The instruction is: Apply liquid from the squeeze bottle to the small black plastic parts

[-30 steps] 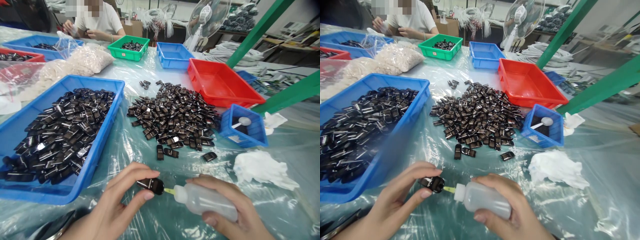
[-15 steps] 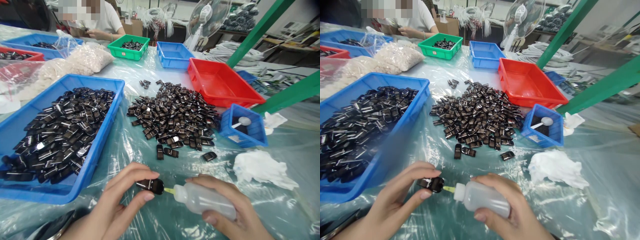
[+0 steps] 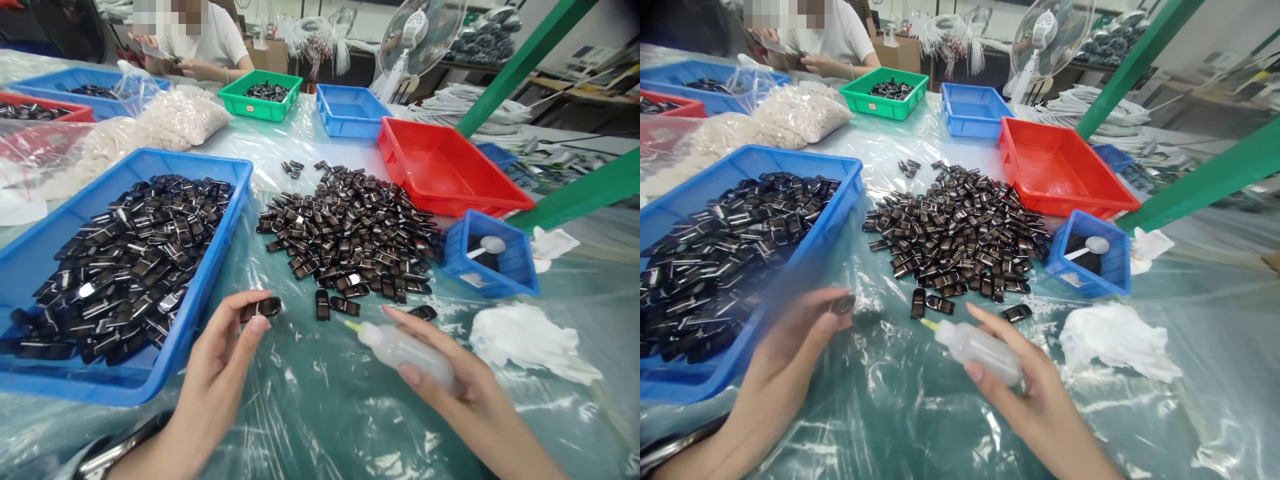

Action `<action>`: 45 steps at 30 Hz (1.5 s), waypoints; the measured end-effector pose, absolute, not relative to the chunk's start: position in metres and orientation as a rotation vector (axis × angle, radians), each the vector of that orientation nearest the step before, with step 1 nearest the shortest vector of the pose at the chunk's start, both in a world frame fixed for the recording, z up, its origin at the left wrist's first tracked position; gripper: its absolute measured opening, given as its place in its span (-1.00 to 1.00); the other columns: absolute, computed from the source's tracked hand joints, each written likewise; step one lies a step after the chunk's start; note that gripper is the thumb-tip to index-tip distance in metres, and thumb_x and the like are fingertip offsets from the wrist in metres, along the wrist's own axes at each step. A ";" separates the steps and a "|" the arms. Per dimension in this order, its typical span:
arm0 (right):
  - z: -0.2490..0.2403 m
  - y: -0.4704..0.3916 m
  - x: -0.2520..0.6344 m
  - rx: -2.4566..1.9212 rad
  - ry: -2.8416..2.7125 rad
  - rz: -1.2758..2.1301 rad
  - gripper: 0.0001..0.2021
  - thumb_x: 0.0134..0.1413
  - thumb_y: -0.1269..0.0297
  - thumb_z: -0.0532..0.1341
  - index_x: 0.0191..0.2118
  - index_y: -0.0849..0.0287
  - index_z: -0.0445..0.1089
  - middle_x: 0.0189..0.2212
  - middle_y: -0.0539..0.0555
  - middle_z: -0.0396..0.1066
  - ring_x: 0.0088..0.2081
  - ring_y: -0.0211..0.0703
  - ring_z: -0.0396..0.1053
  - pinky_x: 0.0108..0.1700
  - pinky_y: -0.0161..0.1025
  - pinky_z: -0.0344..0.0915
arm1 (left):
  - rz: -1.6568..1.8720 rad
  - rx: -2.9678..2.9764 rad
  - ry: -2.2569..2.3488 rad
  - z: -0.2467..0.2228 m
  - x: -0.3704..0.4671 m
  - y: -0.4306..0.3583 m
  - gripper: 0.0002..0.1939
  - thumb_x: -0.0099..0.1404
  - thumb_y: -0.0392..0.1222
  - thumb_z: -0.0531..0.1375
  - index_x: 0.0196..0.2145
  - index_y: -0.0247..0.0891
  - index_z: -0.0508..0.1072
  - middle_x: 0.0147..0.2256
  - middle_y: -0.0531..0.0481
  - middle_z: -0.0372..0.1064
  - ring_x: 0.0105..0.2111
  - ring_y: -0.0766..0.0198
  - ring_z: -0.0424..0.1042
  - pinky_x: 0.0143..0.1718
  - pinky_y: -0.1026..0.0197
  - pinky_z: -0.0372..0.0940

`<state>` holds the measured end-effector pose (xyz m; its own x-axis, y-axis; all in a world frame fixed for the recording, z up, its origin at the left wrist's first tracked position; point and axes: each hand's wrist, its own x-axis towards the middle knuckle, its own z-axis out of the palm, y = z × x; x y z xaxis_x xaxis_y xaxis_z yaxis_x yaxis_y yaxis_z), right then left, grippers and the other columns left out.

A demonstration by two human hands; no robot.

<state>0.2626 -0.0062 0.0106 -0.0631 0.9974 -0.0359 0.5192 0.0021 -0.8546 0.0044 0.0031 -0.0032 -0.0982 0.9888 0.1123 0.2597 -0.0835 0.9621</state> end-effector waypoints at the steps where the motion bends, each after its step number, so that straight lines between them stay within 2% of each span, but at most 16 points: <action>1: 0.008 -0.003 0.263 -1.581 -1.620 0.952 -0.65 0.12 0.10 0.22 0.03 -0.03 0.35 -0.04 0.06 0.49 -0.06 -0.04 0.47 -0.14 -0.20 0.47 | 1.238 1.390 1.458 -0.004 0.004 0.005 -0.80 0.42 -0.08 0.07 -0.06 -0.09 0.38 -0.26 0.02 0.41 -0.29 0.25 0.42 -0.31 0.27 0.34; 4: -0.002 0.004 0.262 -1.511 -1.580 0.957 -0.69 0.11 0.13 0.24 -0.02 -0.01 0.31 0.01 0.06 0.44 0.01 -0.08 0.41 0.06 -0.13 0.35 | 1.236 1.369 1.459 -0.005 0.004 0.008 -0.75 0.45 -0.05 0.00 -0.07 -0.13 0.40 -0.36 0.04 0.37 -0.31 0.25 0.39 -0.29 0.26 0.33; 9: -0.018 0.007 0.257 -1.506 -1.565 0.958 -0.74 0.15 0.18 0.21 -0.05 -0.01 0.24 0.04 0.10 0.40 0.02 -0.04 0.38 0.02 -0.03 0.35 | 1.197 1.334 1.506 0.001 0.007 0.006 -0.74 0.46 -0.06 -0.03 -0.12 -0.11 0.43 -0.41 0.08 0.33 -0.34 0.28 0.34 -0.29 0.30 0.26; 11: -0.020 0.004 0.256 -1.426 -1.576 0.712 -0.63 0.07 0.23 0.28 -0.01 0.01 0.20 0.04 0.16 0.34 0.05 0.02 0.33 -0.02 0.00 0.34 | 1.165 1.307 1.518 0.004 0.009 0.005 -0.76 0.45 -0.07 -0.02 -0.13 -0.08 0.43 -0.40 0.09 0.33 -0.33 0.29 0.33 -0.29 0.32 0.25; 13: -0.018 -0.001 0.253 -1.274 -1.583 0.361 -0.52 -0.03 0.33 0.34 0.01 0.01 0.18 -0.05 0.12 0.29 0.01 0.01 0.29 -0.05 -0.04 0.30 | 1.148 1.293 1.521 0.005 0.010 0.005 -0.77 0.45 -0.08 -0.01 -0.12 -0.05 0.42 -0.38 0.10 0.34 -0.30 0.29 0.34 -0.27 0.33 0.25; 15: -0.014 -0.007 0.244 -1.152 -1.647 0.197 -0.57 -0.01 0.42 0.31 -0.02 0.00 0.22 -0.21 0.02 0.28 -0.14 -0.10 0.31 -0.13 -0.14 0.30 | 1.147 1.304 1.504 0.004 0.010 0.004 -0.80 0.43 -0.09 0.01 -0.10 -0.02 0.40 -0.33 0.11 0.37 -0.26 0.29 0.36 -0.23 0.33 0.25; 18: -0.011 -0.011 0.216 -1.179 -1.951 0.395 -0.73 0.09 0.47 0.23 -0.08 0.10 0.33 -0.39 -0.01 0.38 -0.37 -0.19 0.36 -0.36 -0.27 0.34 | 1.147 1.387 1.425 0.002 0.010 0.003 -0.82 0.41 -0.14 0.05 -0.07 0.00 0.37 -0.20 0.12 0.40 -0.17 0.29 0.36 -0.15 0.31 0.24; 21: -0.015 -0.005 0.184 -1.251 -2.033 0.477 -0.71 0.11 0.37 0.25 -0.02 0.19 0.35 -0.35 0.10 0.43 -0.30 -0.03 0.36 -0.30 -0.11 0.34 | 1.148 1.467 1.361 0.000 0.009 0.002 -0.81 0.40 -0.19 0.07 -0.06 0.01 0.35 -0.14 0.13 0.38 -0.10 0.29 0.33 -0.11 0.32 0.23; 24: -0.019 0.007 0.167 -1.306 -2.020 0.587 -0.86 0.18 0.40 0.15 -0.19 0.16 0.45 -0.33 0.15 0.42 -0.29 0.02 0.31 -0.28 -0.04 0.29 | 1.155 1.530 1.317 0.000 0.009 0.000 -0.79 0.41 -0.22 0.07 -0.05 0.02 0.33 -0.12 0.14 0.36 -0.08 0.30 0.31 -0.06 0.33 0.21; 26: -0.018 0.011 0.166 -1.302 -1.962 0.698 -0.81 0.19 0.44 0.10 -0.32 0.13 0.46 -0.35 0.12 0.40 -0.30 -0.01 0.29 -0.26 -0.05 0.26 | 1.140 1.573 1.289 -0.001 0.008 -0.002 -0.77 0.41 -0.24 0.06 -0.03 0.04 0.31 -0.12 0.14 0.34 -0.08 0.31 0.31 -0.07 0.34 0.21; 30: -0.001 0.011 0.176 -1.249 -1.714 1.004 -0.87 0.15 0.41 0.17 -0.39 0.11 0.43 -0.42 0.03 0.37 -0.36 -0.14 0.31 -0.31 -0.19 0.26 | 1.097 1.641 1.208 -0.002 0.006 -0.005 -0.73 0.42 -0.27 0.05 0.01 0.07 0.27 -0.12 0.12 0.31 -0.08 0.28 0.29 -0.08 0.31 0.21; 34: 0.015 0.006 0.187 -1.180 -1.362 1.392 -0.96 0.14 0.27 0.23 -0.33 0.06 0.41 -0.50 -0.09 0.33 -0.50 -0.33 0.32 -0.41 -0.36 0.28 | 1.019 1.669 1.066 0.000 0.007 -0.007 -0.72 0.43 -0.29 0.05 0.01 0.07 0.28 -0.14 0.11 0.33 -0.12 0.28 0.33 -0.12 0.31 0.22; 38: 0.019 0.003 0.187 -1.064 -1.069 1.701 -0.85 0.06 0.16 0.31 -0.40 0.10 0.42 -0.55 -0.11 0.36 -0.54 -0.40 0.34 -0.44 -0.42 0.31 | 0.992 1.651 0.968 0.001 0.009 -0.008 -0.68 0.42 -0.33 0.05 0.01 0.07 0.28 -0.17 0.13 0.35 -0.17 0.31 0.37 -0.14 0.33 0.23; 45: 0.020 0.001 0.183 -0.930 -0.796 1.863 -0.86 0.00 0.20 0.37 -0.45 0.12 0.47 -0.57 -0.12 0.36 -0.54 -0.45 0.31 -0.45 -0.49 0.29 | 0.983 1.611 0.919 0.000 0.009 -0.009 -0.70 0.42 -0.31 0.06 0.01 0.07 0.30 -0.14 0.14 0.38 -0.15 0.32 0.38 -0.13 0.34 0.24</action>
